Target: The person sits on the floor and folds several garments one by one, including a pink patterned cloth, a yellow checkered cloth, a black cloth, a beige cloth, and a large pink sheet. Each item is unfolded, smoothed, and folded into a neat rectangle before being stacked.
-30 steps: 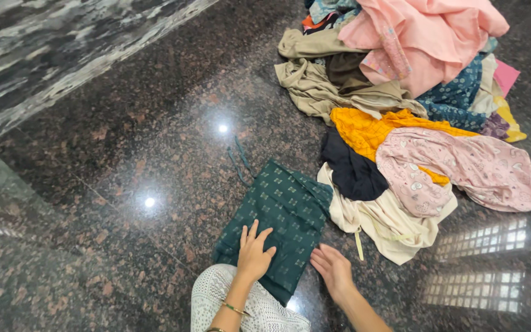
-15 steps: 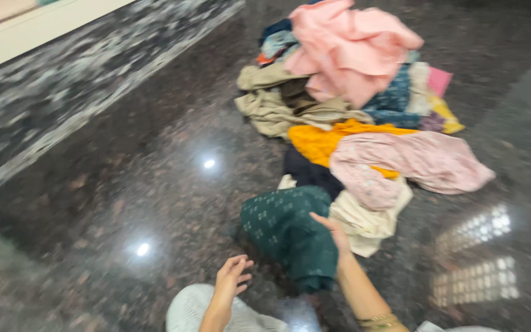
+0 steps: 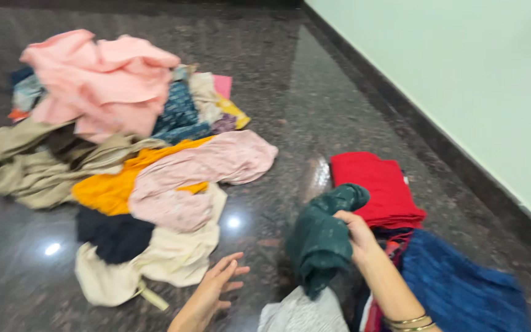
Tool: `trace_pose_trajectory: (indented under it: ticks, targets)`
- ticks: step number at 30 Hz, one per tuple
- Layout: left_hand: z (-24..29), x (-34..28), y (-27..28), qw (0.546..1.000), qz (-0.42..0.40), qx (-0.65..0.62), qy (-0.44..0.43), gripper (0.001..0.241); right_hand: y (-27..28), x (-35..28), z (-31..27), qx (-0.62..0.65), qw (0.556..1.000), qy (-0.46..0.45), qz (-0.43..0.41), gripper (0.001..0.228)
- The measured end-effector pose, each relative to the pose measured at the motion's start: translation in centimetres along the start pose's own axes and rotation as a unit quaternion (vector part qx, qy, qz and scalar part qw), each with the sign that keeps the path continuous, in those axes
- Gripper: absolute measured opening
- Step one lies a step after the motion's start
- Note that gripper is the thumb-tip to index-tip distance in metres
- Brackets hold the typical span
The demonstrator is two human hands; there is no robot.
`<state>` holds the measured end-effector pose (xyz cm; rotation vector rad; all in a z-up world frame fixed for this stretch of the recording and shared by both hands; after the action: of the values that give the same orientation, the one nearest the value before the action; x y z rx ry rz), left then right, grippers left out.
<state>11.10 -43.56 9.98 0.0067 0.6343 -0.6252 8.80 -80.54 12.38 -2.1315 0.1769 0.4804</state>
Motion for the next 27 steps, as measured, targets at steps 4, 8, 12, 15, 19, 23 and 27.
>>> trace_pose_trajectory:
  ticks: [4, 8, 12, 15, 19, 23, 27]
  targets:
    - [2.9, 4.2, -3.0, 1.0, -0.027, -0.002, 0.013, 0.066, 7.0, -2.5, -13.0, -0.026, 0.98, 0.124, 0.151, 0.017]
    - [5.0, 7.5, -3.1, 0.999, -0.037, 0.007, 0.026, 0.071, 10.0, -6.9, -27.0, -0.135, 0.93, 0.273, 0.205, 0.017]
    - [6.6, 10.2, -2.0, 0.998, 0.007, 0.045, 0.041, 0.069, 8.3, -6.4, -38.1, -0.251, 0.868, 0.339, 0.263, 0.072]
    - [7.7, 12.0, -1.7, 0.998, 0.017, 0.024, 0.048, 0.068, 7.0, -2.1, -41.8, -0.602, 0.63, 0.294, 0.393, 0.086]
    - [8.4, 13.9, -2.1, 0.997, 0.029, 0.043, 0.063, 0.067, 9.7, 7.3, -35.4, -0.743, 0.513, 0.154, 0.402, 0.097]
    - [7.7, 14.6, -2.1, 0.994, 0.034, 0.081, 0.058, 0.065, 15.8, 14.5, -20.5, -0.647, 0.65, -0.112, 0.382, 0.123]
    - [7.0, 14.6, -0.9, 0.993, 0.043, 0.112, -0.023, 0.062, 17.9, 17.8, -11.7, -0.8, 0.476, -0.094, 0.353, 0.1]
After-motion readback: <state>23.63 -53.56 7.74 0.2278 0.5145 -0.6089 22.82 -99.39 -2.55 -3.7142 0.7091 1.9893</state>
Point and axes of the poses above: each hand's wrist, its own x-axis towards the middle knuckle, its own y-axis out of the back of the hand, z = x × y, the point moved 3 cm from there along x, towards the middle knuckle, and after that the axes turned 1 degree about -y, right-handed, at the moved point
